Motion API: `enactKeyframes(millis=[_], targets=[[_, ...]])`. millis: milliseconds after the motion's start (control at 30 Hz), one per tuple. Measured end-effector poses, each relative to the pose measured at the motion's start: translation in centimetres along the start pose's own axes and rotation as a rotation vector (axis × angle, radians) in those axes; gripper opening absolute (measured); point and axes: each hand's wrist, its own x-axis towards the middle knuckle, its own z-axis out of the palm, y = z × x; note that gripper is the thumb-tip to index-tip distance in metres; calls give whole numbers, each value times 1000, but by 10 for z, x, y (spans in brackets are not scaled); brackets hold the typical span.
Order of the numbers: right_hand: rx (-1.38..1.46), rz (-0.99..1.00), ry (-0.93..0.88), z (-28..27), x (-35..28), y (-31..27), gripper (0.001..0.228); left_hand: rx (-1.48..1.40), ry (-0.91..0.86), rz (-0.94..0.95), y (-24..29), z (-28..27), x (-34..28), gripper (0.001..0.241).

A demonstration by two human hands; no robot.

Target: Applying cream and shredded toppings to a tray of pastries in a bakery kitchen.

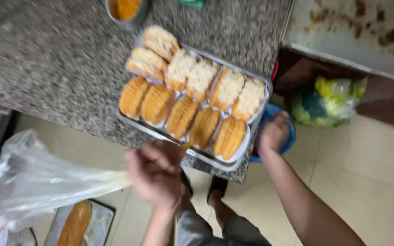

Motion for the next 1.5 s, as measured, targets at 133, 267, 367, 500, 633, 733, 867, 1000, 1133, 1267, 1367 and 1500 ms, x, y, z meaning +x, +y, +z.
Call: enactKeyframes(millis=[133,267,367,500,633,733,867,1000,1133,1267,1367,1500], targets=[[193,-263,-61,-56,-24,-111,21,-263,25,20,57,-6,24,58],[316,-200,-677,-68,-78,-235,16,-471,115,22,84,-4,40,62],[341,-199,-1009,-68,-111,-293,19,-630,98,23,95,-6,46,60],[308,-362,-1167,-82,-142,-351,18,-798,62,11,104,-20,47,57],[250,-569,-1147,-83,-154,-370,15,-814,76,47,111,-22,44,57],[238,-625,-1125,-81,-160,-376,16,-807,63,54,112,-23,43,56],[239,-573,-1131,-79,-162,-375,10,-796,37,53,108,-23,42,55],[190,-528,-1151,-76,-159,-373,9,-781,49,1,108,-17,44,59],[154,-562,-1152,-63,-155,-356,9,-592,-28,66,102,-6,44,63],[303,-72,-1244,-51,-152,-331,12,-356,-78,-48,80,-3,46,62],[446,109,-1268,-44,-152,-314,13,-277,-114,-91,64,3,49,59],[858,904,-1623,-17,-148,-268,23,-172,-70,-45,56,7,51,60]])
